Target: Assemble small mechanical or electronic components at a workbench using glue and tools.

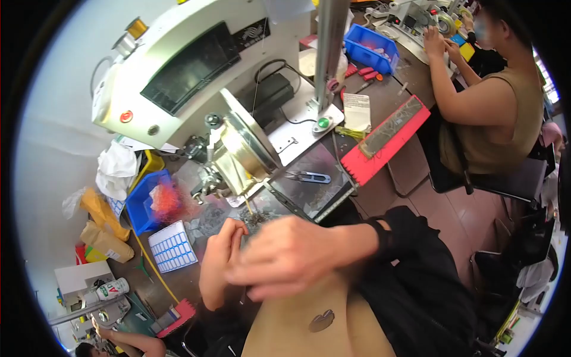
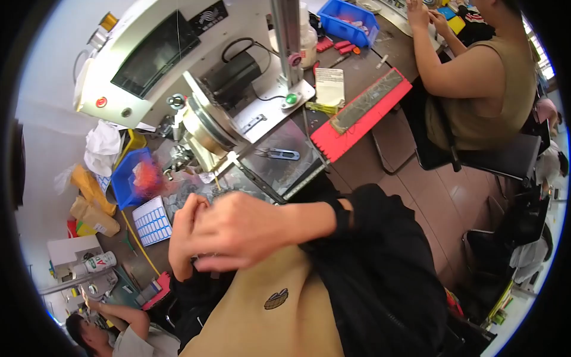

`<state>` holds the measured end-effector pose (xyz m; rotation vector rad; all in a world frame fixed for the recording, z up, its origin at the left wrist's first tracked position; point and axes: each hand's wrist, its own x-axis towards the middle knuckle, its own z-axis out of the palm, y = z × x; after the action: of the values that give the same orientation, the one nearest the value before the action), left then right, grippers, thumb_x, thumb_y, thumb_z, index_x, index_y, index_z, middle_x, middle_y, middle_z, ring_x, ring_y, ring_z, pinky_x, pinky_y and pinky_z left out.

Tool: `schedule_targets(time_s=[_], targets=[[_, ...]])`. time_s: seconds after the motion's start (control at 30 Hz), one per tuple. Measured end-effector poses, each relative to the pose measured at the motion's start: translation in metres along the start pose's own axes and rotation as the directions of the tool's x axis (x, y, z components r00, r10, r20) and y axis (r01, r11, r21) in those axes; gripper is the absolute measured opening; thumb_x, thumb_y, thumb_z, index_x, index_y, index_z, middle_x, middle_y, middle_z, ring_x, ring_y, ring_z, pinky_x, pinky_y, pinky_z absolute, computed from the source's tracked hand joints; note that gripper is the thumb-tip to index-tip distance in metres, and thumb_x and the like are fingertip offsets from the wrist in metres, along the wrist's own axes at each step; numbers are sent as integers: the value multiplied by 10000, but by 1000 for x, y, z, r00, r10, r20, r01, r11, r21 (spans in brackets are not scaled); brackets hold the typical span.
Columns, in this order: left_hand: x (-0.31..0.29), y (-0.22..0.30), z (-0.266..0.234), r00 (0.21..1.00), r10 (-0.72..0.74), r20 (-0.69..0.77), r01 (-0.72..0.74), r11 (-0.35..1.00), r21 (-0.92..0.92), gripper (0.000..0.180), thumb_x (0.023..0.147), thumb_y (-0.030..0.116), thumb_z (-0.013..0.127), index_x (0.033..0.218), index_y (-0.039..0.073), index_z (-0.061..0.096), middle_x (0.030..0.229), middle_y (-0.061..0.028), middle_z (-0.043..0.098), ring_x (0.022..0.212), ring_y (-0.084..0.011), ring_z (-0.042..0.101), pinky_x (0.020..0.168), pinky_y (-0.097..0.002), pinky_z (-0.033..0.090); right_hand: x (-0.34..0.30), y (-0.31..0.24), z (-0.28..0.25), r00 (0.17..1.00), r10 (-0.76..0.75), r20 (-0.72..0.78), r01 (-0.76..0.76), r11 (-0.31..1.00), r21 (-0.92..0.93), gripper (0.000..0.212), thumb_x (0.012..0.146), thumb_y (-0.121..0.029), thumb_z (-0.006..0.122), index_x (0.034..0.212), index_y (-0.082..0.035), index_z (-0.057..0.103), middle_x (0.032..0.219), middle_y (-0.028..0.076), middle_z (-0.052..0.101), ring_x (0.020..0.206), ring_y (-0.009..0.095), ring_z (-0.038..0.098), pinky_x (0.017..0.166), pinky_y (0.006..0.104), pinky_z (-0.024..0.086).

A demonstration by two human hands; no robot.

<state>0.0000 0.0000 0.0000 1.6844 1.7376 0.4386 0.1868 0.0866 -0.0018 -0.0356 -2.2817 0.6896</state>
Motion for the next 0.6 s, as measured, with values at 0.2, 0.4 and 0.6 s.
schedule_targets(time_s=[0.2,0.4,0.6], targets=[[-1,2,4,983,1,-185,-34,984,-175,86,959,22,520,998,1,593,765,-164,649,572,-230,593,550,-349,420,-23,22,7,952,290,99,-253,926,-279,403,883,-383,689,1181,-116,639,826,42,660,783,222,662,750,396,496],[-22,-22,-19,988,-137,-71,92,891,-444,64,980,45,544,993,4,591,749,45,548,627,-38,448,557,-222,319,-54,43,-58,968,249,4,-248,965,-89,175,870,-250,720,851,-88,656,668,48,621,575,249,609,579,351,474],[-41,-50,-35,983,-130,-129,26,795,-606,80,989,98,560,972,24,587,733,65,483,619,-12,369,554,-206,266,-87,35,-168,728,532,-432,-566,822,57,202,951,-88,612,781,19,636,674,2,586,579,52,471,510,236,348]])
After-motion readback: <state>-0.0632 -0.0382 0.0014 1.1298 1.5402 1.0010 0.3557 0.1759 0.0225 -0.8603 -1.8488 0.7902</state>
